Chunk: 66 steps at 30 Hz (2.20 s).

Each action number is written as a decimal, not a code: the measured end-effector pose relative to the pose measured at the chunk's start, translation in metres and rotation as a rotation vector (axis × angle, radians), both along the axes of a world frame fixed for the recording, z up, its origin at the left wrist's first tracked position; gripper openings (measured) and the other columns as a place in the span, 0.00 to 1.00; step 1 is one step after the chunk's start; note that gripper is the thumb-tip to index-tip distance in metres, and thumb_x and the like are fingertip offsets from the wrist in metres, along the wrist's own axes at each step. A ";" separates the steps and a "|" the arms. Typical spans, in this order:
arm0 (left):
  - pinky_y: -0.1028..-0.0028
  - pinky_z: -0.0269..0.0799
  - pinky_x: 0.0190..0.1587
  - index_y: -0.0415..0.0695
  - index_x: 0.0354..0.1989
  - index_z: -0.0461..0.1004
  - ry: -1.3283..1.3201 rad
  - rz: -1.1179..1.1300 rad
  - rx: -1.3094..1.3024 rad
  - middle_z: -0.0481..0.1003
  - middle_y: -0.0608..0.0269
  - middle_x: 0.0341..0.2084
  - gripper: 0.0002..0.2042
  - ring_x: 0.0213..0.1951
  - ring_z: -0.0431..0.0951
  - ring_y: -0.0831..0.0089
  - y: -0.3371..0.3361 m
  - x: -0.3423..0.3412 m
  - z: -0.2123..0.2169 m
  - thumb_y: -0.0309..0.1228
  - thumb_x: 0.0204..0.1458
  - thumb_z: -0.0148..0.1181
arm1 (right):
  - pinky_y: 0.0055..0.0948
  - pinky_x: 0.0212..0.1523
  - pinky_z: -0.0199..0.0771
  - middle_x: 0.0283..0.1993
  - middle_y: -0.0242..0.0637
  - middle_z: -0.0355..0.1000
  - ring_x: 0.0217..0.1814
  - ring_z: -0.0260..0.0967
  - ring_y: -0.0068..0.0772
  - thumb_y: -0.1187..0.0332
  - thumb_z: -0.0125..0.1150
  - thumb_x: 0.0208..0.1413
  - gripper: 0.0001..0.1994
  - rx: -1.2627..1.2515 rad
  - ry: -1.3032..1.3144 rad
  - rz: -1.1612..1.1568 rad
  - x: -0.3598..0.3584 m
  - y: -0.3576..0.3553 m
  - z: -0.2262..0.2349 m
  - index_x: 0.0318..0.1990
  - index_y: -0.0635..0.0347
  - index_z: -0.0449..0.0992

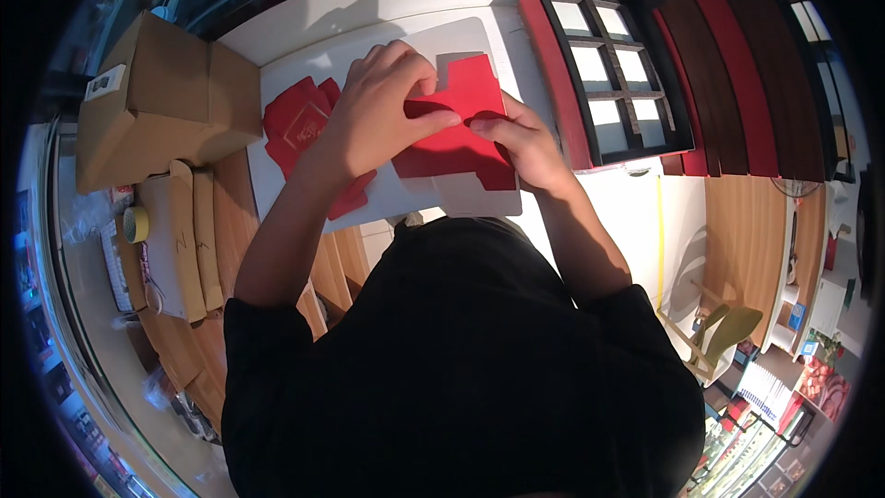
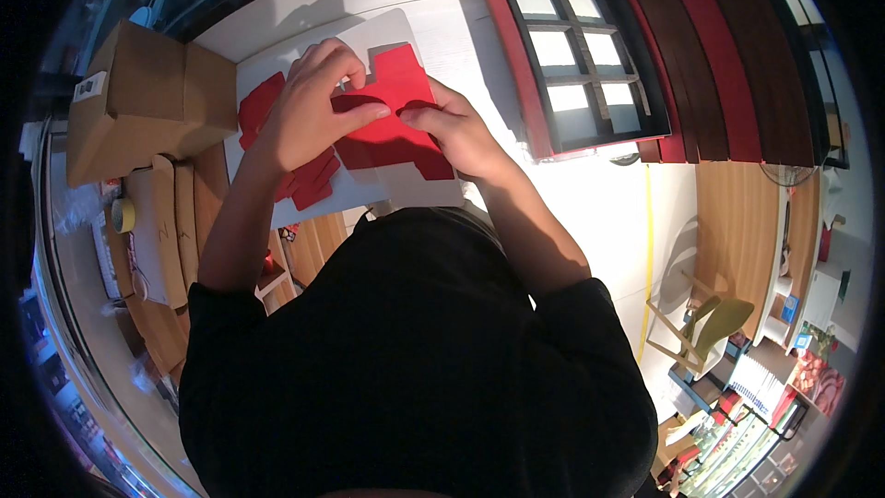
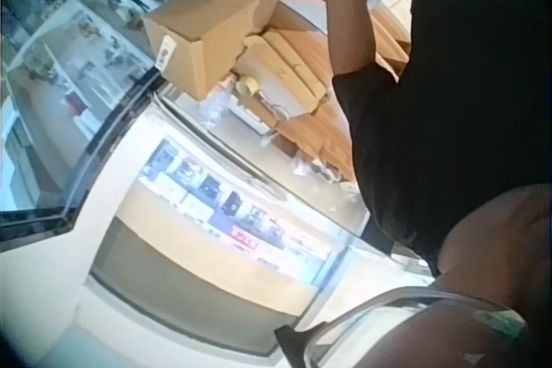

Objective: The person unpacks red paper sheets from a cardboard box and folds them into small rectangular boxes by hand. They then place the finished boxes into a wooden display stand with multiple compartments.

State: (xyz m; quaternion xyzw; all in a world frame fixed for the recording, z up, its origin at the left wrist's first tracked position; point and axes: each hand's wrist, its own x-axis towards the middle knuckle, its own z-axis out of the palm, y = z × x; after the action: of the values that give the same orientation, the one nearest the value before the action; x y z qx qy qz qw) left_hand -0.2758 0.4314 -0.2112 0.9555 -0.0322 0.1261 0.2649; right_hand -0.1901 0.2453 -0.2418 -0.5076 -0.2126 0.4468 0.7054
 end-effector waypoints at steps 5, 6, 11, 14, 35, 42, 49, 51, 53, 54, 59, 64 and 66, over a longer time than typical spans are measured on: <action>0.78 0.65 0.38 0.42 0.36 0.66 0.406 0.015 -0.288 0.69 0.64 0.28 0.13 0.34 0.68 0.80 0.001 0.008 0.002 0.27 0.46 0.65 | 0.26 0.53 0.64 0.52 0.40 0.67 0.52 0.66 0.28 0.68 0.51 0.54 0.25 -0.011 -0.072 0.033 -0.001 -0.003 -0.008 0.60 0.64 0.60; 0.78 0.65 0.38 0.42 0.38 0.66 0.316 0.007 -0.422 0.70 0.64 0.28 0.14 0.33 0.69 0.78 0.001 0.007 0.002 0.29 0.46 0.65 | 0.26 0.53 0.65 0.53 0.41 0.67 0.53 0.66 0.30 0.64 0.52 0.55 0.27 0.019 -0.057 0.056 0.000 -0.004 -0.010 0.61 0.65 0.59; 0.77 0.67 0.41 0.42 0.46 0.66 0.044 -0.071 -0.765 0.73 0.66 0.29 0.20 0.33 0.72 0.78 -0.011 0.009 0.006 0.29 0.46 0.66 | 0.34 0.56 0.67 0.58 0.45 0.63 0.58 0.64 0.35 0.37 0.52 0.50 0.44 0.332 0.167 0.243 0.018 -0.014 -0.059 0.62 0.67 0.53; 0.78 0.68 0.43 0.42 0.47 0.66 -0.045 -0.081 -0.789 0.74 0.66 0.31 0.20 0.34 0.74 0.78 -0.013 0.013 0.009 0.26 0.46 0.65 | 0.31 0.53 0.70 0.56 0.45 0.65 0.56 0.66 0.34 0.34 0.52 0.48 0.45 0.560 0.097 0.229 0.012 0.005 -0.048 0.61 0.66 0.55; 0.70 0.71 0.49 0.37 0.58 0.48 -0.403 0.311 -1.004 0.63 0.51 0.48 0.30 0.50 0.68 0.68 -0.039 -0.018 -0.007 0.27 0.50 0.59 | 0.34 0.56 0.64 0.63 0.52 0.54 0.61 0.59 0.41 0.67 0.60 0.53 0.44 0.235 -0.770 -0.232 0.006 0.003 0.021 0.68 0.63 0.35; 0.69 0.69 0.50 0.37 0.62 0.46 -0.486 0.129 -0.620 0.57 0.49 0.53 0.35 0.53 0.64 0.64 -0.039 -0.030 0.006 0.26 0.48 0.60 | 0.38 0.54 0.66 0.63 0.60 0.52 0.62 0.59 0.51 0.64 0.65 0.48 0.52 0.157 -1.069 -0.223 0.002 0.007 0.030 0.67 0.66 0.27; 0.71 0.68 0.47 0.39 0.57 0.55 -0.499 -0.002 -0.579 0.62 0.52 0.50 0.25 0.48 0.66 0.68 -0.024 -0.034 0.007 0.30 0.51 0.53 | 0.32 0.48 0.68 0.54 0.51 0.62 0.52 0.66 0.42 0.68 0.66 0.46 0.40 0.241 -1.127 -0.238 -0.009 0.007 0.039 0.64 0.65 0.48; 0.72 0.67 0.44 0.39 0.53 0.58 -0.417 0.004 -0.619 0.64 0.54 0.45 0.21 0.45 0.67 0.70 -0.023 -0.037 0.011 0.30 0.51 0.52 | 0.29 0.43 0.69 0.47 0.46 0.65 0.45 0.67 0.36 0.70 0.66 0.44 0.32 0.303 -1.061 -0.246 -0.009 0.008 0.038 0.56 0.64 0.56; 0.73 0.66 0.41 0.39 0.48 0.61 -0.327 -0.005 -0.748 0.66 0.56 0.40 0.16 0.40 0.68 0.72 -0.025 -0.039 0.013 0.29 0.51 0.52 | 0.26 0.39 0.68 0.41 0.42 0.67 0.39 0.67 0.30 0.72 0.66 0.42 0.26 0.305 -1.004 -0.232 -0.010 0.006 0.036 0.50 0.62 0.61; 0.73 0.66 0.40 0.40 0.46 0.61 -0.305 -0.004 -0.754 0.66 0.57 0.39 0.15 0.39 0.68 0.72 -0.024 -0.040 0.011 0.29 0.51 0.53 | 0.25 0.37 0.68 0.39 0.41 0.67 0.36 0.66 0.28 0.73 0.66 0.41 0.24 0.276 -0.981 -0.214 -0.009 0.004 0.035 0.47 0.61 0.62; 0.73 0.65 0.39 0.40 0.41 0.62 -0.272 0.059 -0.663 0.66 0.58 0.34 0.12 0.35 0.68 0.71 -0.022 -0.040 0.007 0.27 0.52 0.55 | 0.24 0.34 0.67 0.36 0.37 0.66 0.35 0.65 0.27 0.73 0.67 0.41 0.21 0.131 -0.961 -0.097 -0.003 -0.004 0.030 0.43 0.60 0.64; 0.72 0.65 0.39 0.40 0.41 0.62 -0.346 0.096 -0.530 0.66 0.56 0.35 0.11 0.35 0.68 0.69 -0.024 -0.044 0.009 0.27 0.51 0.55 | 0.27 0.42 0.72 0.45 0.40 0.66 0.46 0.68 0.32 0.70 0.70 0.41 0.31 0.173 -0.856 -0.212 0.000 0.004 0.041 0.55 0.60 0.63; 0.71 0.66 0.40 0.40 0.42 0.62 -0.361 0.102 -0.464 0.66 0.55 0.37 0.11 0.36 0.69 0.68 -0.021 -0.044 0.008 0.26 0.52 0.55 | 0.29 0.46 0.72 0.49 0.41 0.65 0.51 0.66 0.34 0.70 0.70 0.42 0.35 0.199 -0.751 -0.208 -0.001 0.007 0.047 0.59 0.58 0.60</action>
State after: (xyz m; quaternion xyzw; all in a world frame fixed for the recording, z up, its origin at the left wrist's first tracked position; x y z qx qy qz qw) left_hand -0.3202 0.4100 -0.2028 0.8319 -0.0011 0.3109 0.4597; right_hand -0.1906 0.2523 -0.1949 -0.5838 -0.4455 0.1336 0.6655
